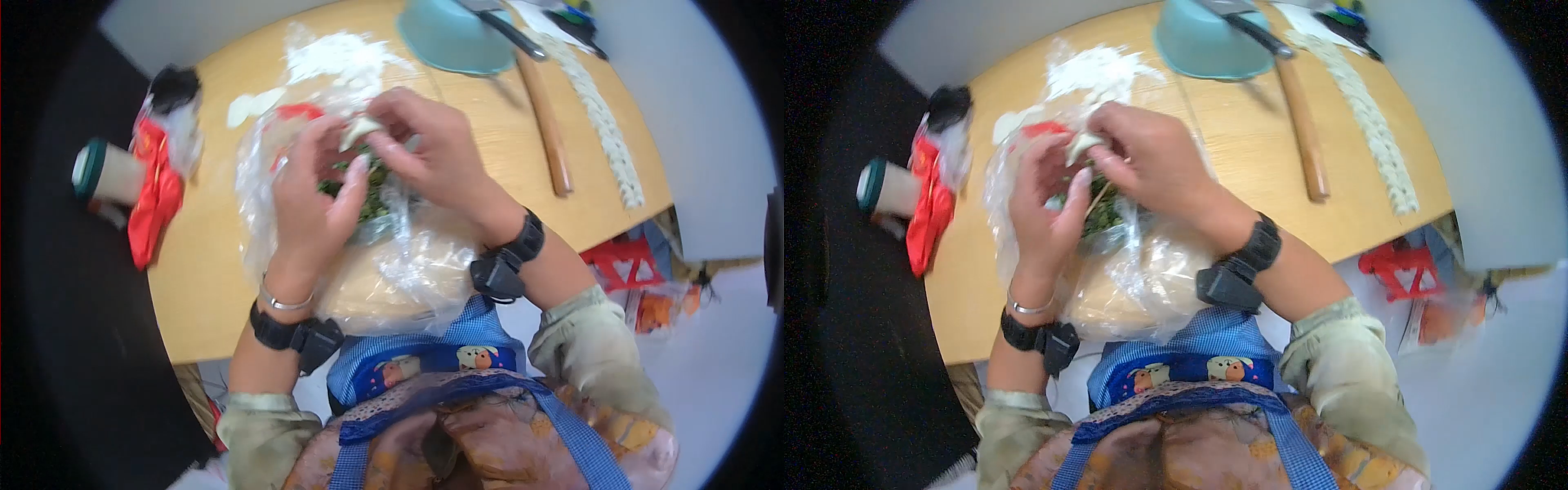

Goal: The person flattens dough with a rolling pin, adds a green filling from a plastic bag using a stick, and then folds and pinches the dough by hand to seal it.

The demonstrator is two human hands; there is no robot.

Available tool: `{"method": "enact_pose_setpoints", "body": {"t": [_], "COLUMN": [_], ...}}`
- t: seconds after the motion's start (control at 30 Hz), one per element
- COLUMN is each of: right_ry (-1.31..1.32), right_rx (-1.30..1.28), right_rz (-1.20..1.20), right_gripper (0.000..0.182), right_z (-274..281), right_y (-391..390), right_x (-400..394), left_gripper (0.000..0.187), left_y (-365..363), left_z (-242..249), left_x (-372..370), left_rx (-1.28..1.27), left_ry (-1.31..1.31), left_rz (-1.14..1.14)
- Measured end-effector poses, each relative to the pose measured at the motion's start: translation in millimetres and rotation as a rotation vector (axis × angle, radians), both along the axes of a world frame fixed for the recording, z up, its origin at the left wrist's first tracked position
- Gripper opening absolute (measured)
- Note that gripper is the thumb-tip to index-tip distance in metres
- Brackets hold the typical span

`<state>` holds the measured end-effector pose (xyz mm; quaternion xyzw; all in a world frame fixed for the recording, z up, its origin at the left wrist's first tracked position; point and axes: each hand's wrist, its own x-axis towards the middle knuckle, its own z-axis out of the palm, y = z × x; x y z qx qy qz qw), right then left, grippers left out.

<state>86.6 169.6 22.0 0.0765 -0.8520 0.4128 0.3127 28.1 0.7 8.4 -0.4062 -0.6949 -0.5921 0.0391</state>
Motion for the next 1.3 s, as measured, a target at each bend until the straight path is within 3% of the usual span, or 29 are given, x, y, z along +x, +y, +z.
{"method": "enact_pose_setpoints", "body": {"t": [0.23,0.3,0.4,0.47,0.6,0.7,0.8,1.0,1.13,1.3], "right_ry": [0.142,0.239,0.122,0.123,-0.056,-0.294,-0.356,-0.513,-0.443,-0.484], "right_rx": [0.014,0.126,0.089,-0.095,-0.018,0.297,0.372,0.199,0.378,0.41], "right_rz": [-0.112,-0.216,-0.449,-0.42,-0.67,-0.835,-0.779,-0.724,-0.808,-0.852], "right_gripper": [0.019,0.019,0.019,0.016,0.016,0.029,0.027,0.02,0.016,0.012], "right_z": [54,71,79,75,47,35,25,1,-15,-20], "right_y": [42,79,172,249,336,350,354,365,361,366], "right_x": [46,76,117,141,179,165,117,17,-15,-23], "left_gripper": [0.047,0.049,0.044,0.04,0.036,0.033,0.031,0.031,0.031,0.032], "left_y": [-1,-3,-4,-4,-4,0,2,-1,-3,-5], "left_z": [-11,-13,-11,-12,-14,-19,-19,-18,-20,-23], "left_x": [-4,-4,-5,-5,-6,-6,-6,-12,-14,-14], "left_rx": [0.006,0.006,-0.035,-0.056,-0.108,-0.093,-0.121,-0.159,-0.183,-0.178], "left_ry": [0.028,0.046,0.049,-0.014,-0.041,-0.057,-0.052,-0.066,-0.127,-0.153], "left_rz": [0.006,-0.009,-0.004,0.063,0.112,0.115,0.11,0.146,0.162,0.159]}}
